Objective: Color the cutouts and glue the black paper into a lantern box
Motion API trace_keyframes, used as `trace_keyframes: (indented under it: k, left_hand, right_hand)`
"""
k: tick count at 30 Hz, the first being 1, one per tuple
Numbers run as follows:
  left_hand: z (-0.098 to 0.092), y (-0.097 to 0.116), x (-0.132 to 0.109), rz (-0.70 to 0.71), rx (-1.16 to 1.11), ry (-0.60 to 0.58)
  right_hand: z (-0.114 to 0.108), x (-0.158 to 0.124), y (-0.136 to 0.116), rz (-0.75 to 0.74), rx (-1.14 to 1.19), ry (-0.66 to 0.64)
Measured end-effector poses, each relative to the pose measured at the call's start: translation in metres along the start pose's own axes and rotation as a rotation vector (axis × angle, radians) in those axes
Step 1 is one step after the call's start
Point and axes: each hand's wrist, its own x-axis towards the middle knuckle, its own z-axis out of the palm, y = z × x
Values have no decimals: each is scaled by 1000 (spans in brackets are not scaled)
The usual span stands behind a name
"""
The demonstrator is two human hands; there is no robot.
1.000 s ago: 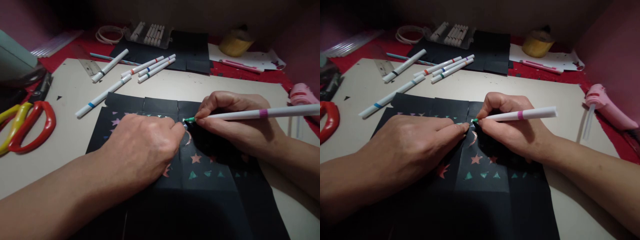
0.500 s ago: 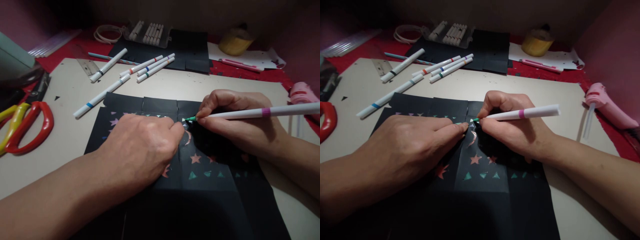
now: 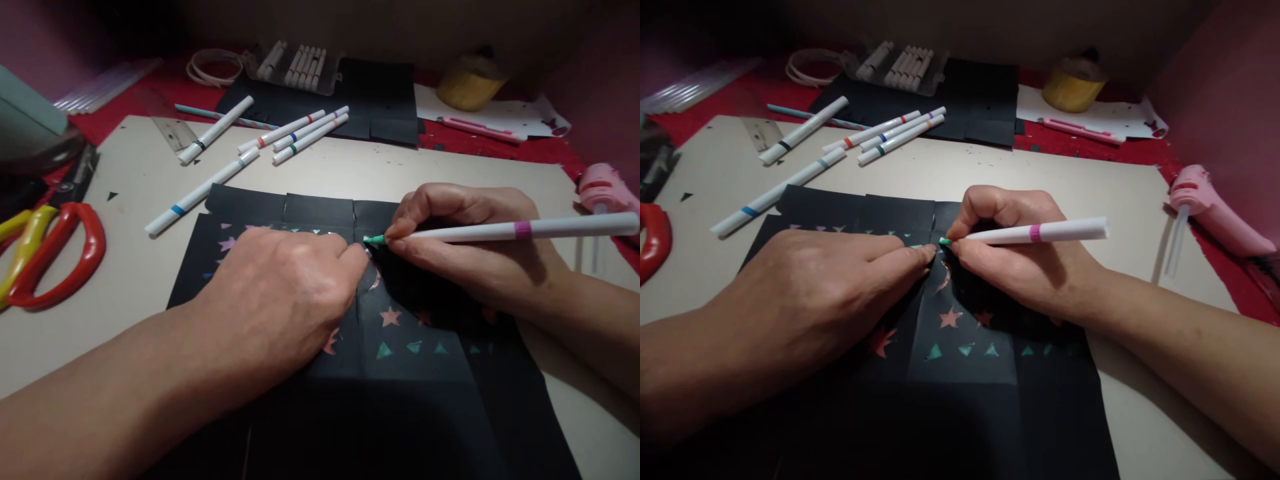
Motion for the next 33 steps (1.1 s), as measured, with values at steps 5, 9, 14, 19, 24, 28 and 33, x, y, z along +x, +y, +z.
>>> trace_keyframes:
  k: [5, 9, 14, 19, 24, 28, 33]
  left_hand:
    - [-2, -1, -1, -9, 3, -19]
    - [-4, 0, 0, -10, -5, -35]
    - [-3, 1, 1, -15, 9, -33]
    - [-1, 0, 0, -8, 5, -12]
    - [-1, 0, 2, -10, -12, -17]
    - [-3, 0, 1, -14, -23, -33]
    - [-6, -1, 0, 0, -42, -32]
  right_hand:
    - [-2, 1, 1, 10, -30, 14]
    - [-3, 2, 1, 21, -28, 39]
    - [-2, 4, 1, 50, 23, 27]
    - [-3, 4, -2, 100, 39, -9]
    - [-2, 5, -5, 104, 35, -14]
    - [-1, 5, -6, 107, 20, 15]
    - [-2, 3, 0, 107, 135, 74]
